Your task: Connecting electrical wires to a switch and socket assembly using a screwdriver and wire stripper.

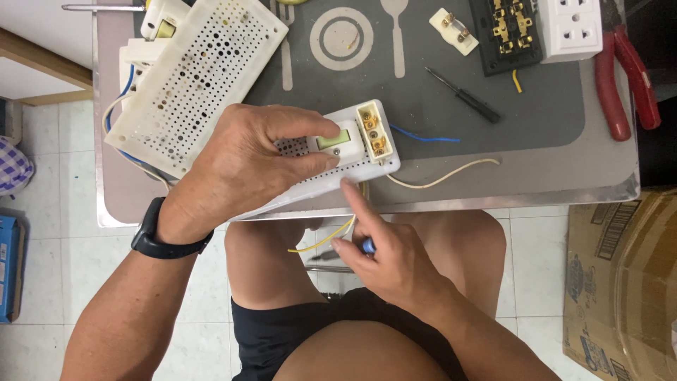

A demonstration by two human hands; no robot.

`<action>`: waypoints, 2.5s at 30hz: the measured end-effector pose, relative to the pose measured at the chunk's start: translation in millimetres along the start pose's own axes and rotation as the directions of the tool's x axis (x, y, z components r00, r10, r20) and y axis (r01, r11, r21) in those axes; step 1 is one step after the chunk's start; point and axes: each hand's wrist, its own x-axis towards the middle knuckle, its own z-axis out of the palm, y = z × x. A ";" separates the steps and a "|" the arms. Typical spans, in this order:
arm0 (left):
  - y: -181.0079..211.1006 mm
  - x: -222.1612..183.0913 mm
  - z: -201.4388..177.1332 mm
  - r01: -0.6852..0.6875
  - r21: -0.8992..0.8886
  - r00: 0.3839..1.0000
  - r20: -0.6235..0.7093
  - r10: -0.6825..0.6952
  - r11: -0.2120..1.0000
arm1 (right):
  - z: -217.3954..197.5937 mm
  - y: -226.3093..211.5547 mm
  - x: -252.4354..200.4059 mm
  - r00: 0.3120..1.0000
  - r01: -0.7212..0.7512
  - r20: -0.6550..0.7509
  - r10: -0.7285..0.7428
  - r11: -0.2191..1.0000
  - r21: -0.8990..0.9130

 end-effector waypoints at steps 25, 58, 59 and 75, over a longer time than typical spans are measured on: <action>-34.3 -31.1 38.5 -0.088 0.116 0.977 -0.184 0.108 0.989 | -78.0 -8.0 -20.0 0.887 0.044 -0.431 0.164 0.900 0.433; -40.2 -29.9 40.2 -0.203 0.160 0.945 -0.228 0.236 0.966 | -99.8 -85.1 67.5 0.773 0.553 -0.012 -0.635 0.682 -0.478; -38.8 -30.1 39.8 -0.194 0.153 0.947 -0.226 0.226 0.969 | -101.9 -95.3 72.0 0.764 0.575 0.098 -0.638 0.603 -0.553; -25.7 -28.3 33.2 -0.248 0.134 0.943 -0.194 0.271 0.960 | -105.0 -126.3 117.0 0.832 0.547 0.542 -0.117 0.016 -0.837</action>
